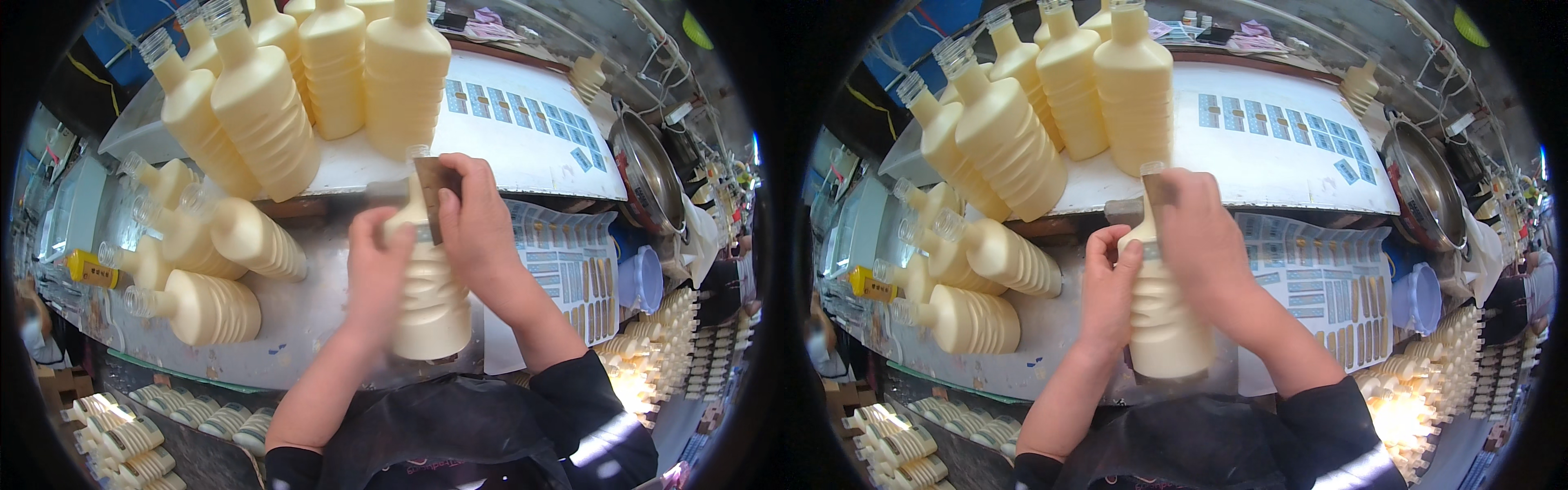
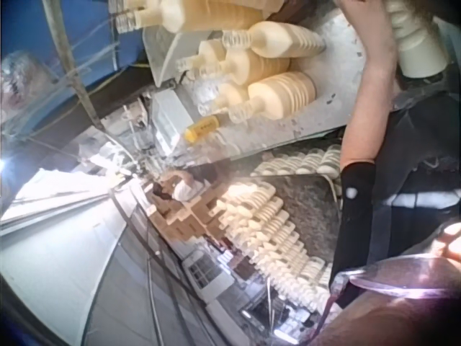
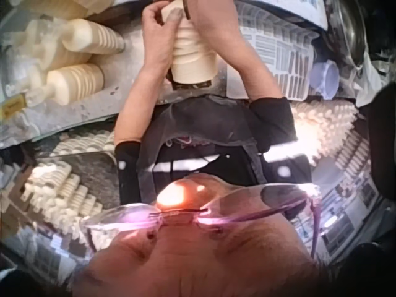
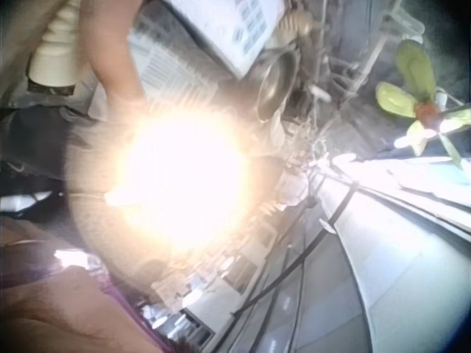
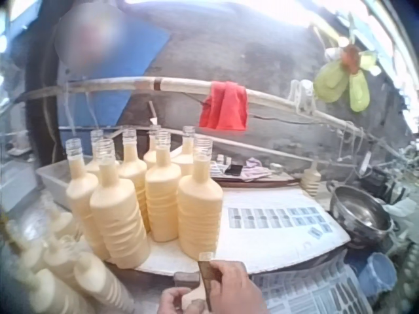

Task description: The person picks up cream-colored plastic bottles from a metal counter and applies rectangular labels to their bodies. The person smooths each label with fingers, then places the labeled bottle back on the counter among other bottles.

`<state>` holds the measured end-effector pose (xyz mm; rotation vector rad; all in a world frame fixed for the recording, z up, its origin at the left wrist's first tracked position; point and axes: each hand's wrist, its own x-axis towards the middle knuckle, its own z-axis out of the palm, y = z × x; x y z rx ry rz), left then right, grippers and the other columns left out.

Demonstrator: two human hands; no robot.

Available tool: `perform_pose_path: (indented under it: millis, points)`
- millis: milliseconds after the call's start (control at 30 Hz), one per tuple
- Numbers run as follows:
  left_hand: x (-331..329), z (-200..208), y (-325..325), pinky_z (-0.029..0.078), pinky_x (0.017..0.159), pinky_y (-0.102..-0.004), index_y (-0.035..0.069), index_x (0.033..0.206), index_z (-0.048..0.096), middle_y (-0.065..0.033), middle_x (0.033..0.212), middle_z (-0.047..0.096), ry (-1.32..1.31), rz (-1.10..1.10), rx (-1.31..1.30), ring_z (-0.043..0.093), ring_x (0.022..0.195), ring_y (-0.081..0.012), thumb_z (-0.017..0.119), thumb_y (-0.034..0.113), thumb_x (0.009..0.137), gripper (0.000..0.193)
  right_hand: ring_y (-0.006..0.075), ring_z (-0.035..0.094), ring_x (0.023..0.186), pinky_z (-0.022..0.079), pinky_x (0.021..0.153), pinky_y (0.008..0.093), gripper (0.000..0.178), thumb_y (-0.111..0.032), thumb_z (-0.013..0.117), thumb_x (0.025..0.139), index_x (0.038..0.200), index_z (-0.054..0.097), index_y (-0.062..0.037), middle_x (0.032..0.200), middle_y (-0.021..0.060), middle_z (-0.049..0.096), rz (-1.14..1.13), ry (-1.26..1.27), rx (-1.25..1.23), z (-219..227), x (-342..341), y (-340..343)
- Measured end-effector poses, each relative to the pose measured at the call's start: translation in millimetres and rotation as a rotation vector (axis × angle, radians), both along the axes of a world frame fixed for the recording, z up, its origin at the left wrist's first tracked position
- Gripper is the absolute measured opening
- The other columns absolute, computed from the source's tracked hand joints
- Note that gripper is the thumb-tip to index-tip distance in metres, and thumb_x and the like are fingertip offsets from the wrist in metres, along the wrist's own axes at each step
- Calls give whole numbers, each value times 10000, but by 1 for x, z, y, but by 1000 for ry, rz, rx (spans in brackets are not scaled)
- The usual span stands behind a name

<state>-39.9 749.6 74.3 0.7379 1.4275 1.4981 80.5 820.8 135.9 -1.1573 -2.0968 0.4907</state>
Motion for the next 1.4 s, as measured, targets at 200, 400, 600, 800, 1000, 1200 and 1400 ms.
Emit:
perform_pose_path:
  millis: [200, 400, 600, 800, 1000, 1200, 1400]
  points:
    - [-1, 2, -4, 477, 981, -336, 48, 1325, 503, -106, 1238, 581, -124, -22, 82, 559, 1112, -157, 528, 252, 1082, 318, 314, 598, 1154, 468, 1025, 389, 353, -49, 547, 1004, 1347, 493, 13, 1244, 184, 594, -25, 186, 8, -35, 41, 20]
    - [3, 7, -3, 477, 999, -385, 31, 1368, 463, -187, 1248, 628, 240, -92, -53, 614, 1130, -256, 529, 368, 1066, 457, 389, 587, 1178, 457, 1039, 445, 356, -84, 523, 993, 1337, 494, 5, 1274, 215, 576, 64, 391, -9, -7, 22, 7]
    - [-3, -1, -2, 475, 1001, -377, 33, 1392, 433, -192, 1245, 631, 241, -123, -49, 616, 1127, -249, 517, 390, 1065, 491, 433, 580, 1185, 477, 1008, 469, 377, -55, 549, 979, 1348, 478, -23, 1282, 231, 558, 51, 304, -90, -27, 28, 13]
    - [-5, -9, -2, 454, 1021, -350, 21, 1390, 432, -142, 1260, 598, 124, -164, 39, 577, 1138, -204, 416, 413, 1108, 483, 431, 552, 1227, 453, 1052, 468, 390, -52, 554, 973, 1354, 480, -20, 1314, 231, 545, 30, 350, -104, -53, 43, 25]
    - [-6, -15, -4, 480, 1030, -356, 30, 1379, 474, -122, 1286, 592, 31, -154, 83, 594, 1152, -186, 293, 330, 1149, 419, 404, 556, 1255, 437, 1084, 441, 383, -84, 527, 993, 1359, 482, 20, 1340, 238, 552, 33, 435, -128, -34, 46, 21]
    - [3, -3, -7, 491, 1052, -387, 52, 1400, 490, -113, 1295, 605, -202, -95, 27, 607, 1176, -206, 270, 310, 1156, 418, 398, 549, 1282, 420, 1105, 437, 387, -110, 504, 1006, 1361, 477, 40, 1344, 250, 568, -42, 375, -169, -35, 36, 17]
    - [7, 12, -11, 498, 1041, -371, 82, 1404, 503, -90, 1314, 603, -373, -97, 28, 603, 1184, -187, 269, 331, 1159, 420, 467, 578, 1152, 478, 971, 508, 327, -146, 482, 1030, 1317, 487, 10, 1293, 274, 557, 16, 191, -37, -3, -6, -2]
